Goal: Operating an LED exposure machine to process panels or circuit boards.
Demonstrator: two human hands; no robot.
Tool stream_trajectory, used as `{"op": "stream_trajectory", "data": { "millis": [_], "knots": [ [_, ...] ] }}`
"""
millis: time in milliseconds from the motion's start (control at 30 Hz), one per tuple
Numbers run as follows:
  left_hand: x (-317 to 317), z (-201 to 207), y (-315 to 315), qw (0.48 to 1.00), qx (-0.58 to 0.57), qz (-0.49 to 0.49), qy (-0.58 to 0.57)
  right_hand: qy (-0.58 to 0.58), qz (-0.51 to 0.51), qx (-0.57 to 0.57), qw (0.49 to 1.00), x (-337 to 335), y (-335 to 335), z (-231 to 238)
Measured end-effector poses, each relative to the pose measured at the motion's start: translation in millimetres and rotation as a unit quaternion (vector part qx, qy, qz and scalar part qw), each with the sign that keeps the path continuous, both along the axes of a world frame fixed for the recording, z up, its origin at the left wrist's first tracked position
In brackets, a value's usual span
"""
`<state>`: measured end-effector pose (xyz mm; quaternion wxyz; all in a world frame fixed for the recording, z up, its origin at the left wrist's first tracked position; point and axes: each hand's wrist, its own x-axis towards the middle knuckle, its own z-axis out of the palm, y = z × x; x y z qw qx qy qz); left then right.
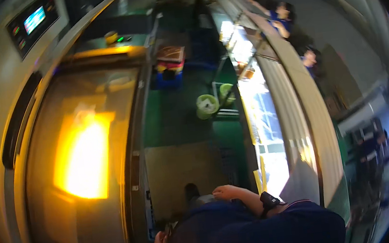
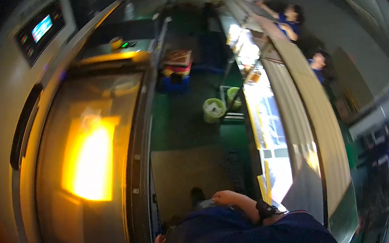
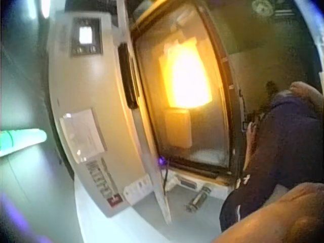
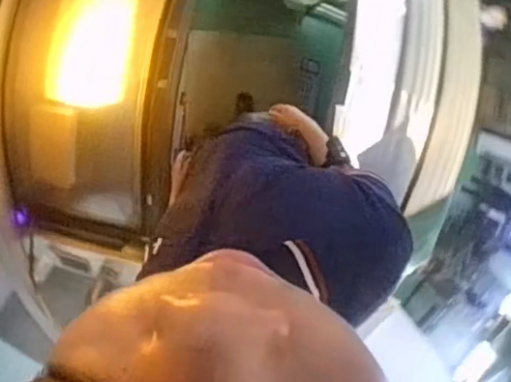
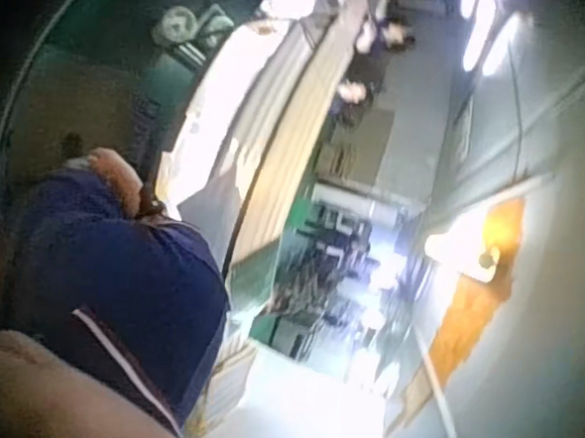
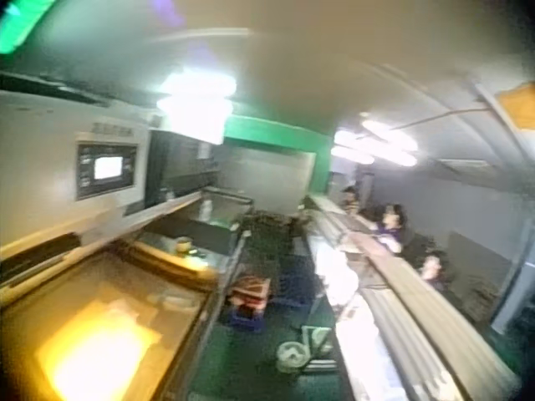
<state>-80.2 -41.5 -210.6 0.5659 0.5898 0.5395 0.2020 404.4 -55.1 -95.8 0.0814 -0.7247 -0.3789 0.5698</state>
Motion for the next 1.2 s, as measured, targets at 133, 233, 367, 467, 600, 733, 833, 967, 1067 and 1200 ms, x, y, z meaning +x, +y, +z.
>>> {"op": "stream_trajectory", "data": {
  "millis": [133,233,367,467,600,733,833,967,1067,1200],
  "knots": [
    [23,5,-15,0.978,-0.026,0.177,0.104,-0.132,0.308,0.139,0.932,41,72,-3],
    [36,-25,0,0.835,-0.182,0.492,-0.165,0.014,0.010,0.121,0.992,117,70,-40],
    [13,-54,16,0.594,-0.073,0.732,-0.325,-0.012,0.169,0.055,0.984,165,83,-32],
    [-9,-78,26,0.510,0.036,0.760,-0.402,-0.033,0.253,0.080,0.964,204,70,-33],
    [-25,-82,51,0.494,0.008,0.766,-0.412,-0.086,0.171,-0.002,0.982,199,55,11],
    [-30,-76,61,0.498,-0.031,0.761,-0.415,-0.081,0.208,0.015,0.975,182,44,40],
    [-35,-66,57,0.501,-0.052,0.759,-0.412,-0.093,0.237,0.014,0.967,164,51,36],
    [-40,-58,54,0.512,-0.080,0.757,-0.399,-0.123,0.273,0.003,0.954,113,67,43],
    [-46,-55,57,0.514,-0.088,0.757,-0.393,-0.102,0.281,-0.007,0.954,77,83,59],
    [-24,-91,6,0.636,0.043,0.728,-0.253,-0.090,0.288,-0.009,0.953,40,94,74]
  ]
}}
